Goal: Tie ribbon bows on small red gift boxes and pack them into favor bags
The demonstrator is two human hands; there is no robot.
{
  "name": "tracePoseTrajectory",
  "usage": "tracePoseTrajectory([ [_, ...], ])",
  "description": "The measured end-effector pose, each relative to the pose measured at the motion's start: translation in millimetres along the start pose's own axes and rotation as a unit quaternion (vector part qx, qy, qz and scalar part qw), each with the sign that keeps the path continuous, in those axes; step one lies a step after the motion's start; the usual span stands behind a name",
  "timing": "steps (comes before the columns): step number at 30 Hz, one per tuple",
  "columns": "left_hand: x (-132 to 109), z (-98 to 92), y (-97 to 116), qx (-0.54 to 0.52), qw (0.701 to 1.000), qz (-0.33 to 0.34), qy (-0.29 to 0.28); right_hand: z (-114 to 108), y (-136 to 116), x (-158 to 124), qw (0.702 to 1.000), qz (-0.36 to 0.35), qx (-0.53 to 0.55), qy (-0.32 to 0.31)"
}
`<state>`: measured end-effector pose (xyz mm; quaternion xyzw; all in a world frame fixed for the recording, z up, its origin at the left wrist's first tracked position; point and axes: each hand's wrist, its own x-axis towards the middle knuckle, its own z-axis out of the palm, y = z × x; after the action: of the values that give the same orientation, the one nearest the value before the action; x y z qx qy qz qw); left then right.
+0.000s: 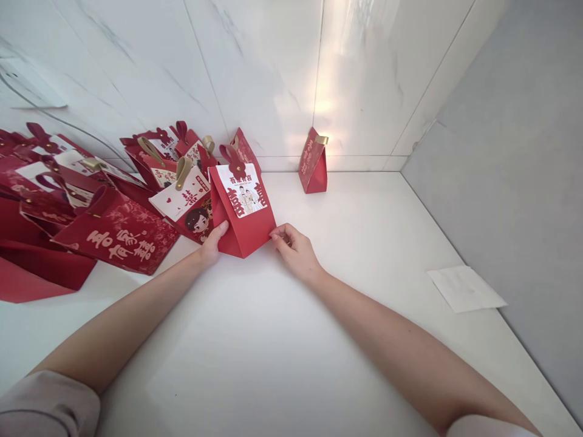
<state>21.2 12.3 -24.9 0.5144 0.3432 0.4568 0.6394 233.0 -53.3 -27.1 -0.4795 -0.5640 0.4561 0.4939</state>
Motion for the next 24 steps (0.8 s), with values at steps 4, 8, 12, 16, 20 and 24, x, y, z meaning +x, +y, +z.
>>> tracePoseTrajectory([
  [4,-1.1,-5.4,-2.9,0.091,0.995,0.046,-0.021,0.4,-4.7,-2.6,0.996,0.002,-0.008,0.084],
  [8,-4.6,-6.6,1.1,0.316,0.928,0.197,-0.011,0.2,-4.9,-3.8,0.996,-0.021,0.009,0.087],
  [12,-7.2,-3.0,5.1,0.468,0.837,0.284,0.017,-0.1,-2.2,-2.5,0.997,-0.045,0.038,0.042],
  [16,-7.1,-1.0,6.0,0.497,0.812,0.306,0.019,-0.8,0.6,-0.6,0.997,-0.044,0.06,0.036],
  [20,-6.8,-0.8,6.7,0.494,0.814,0.304,0.019,-1.9,0.8,0.3,0.997,-0.037,0.057,0.037],
  [24,-7.7,-2.1,6.6,0.505,0.815,0.283,0.022,-3.0,1.8,1.1,0.998,-0.035,0.045,0.038],
])
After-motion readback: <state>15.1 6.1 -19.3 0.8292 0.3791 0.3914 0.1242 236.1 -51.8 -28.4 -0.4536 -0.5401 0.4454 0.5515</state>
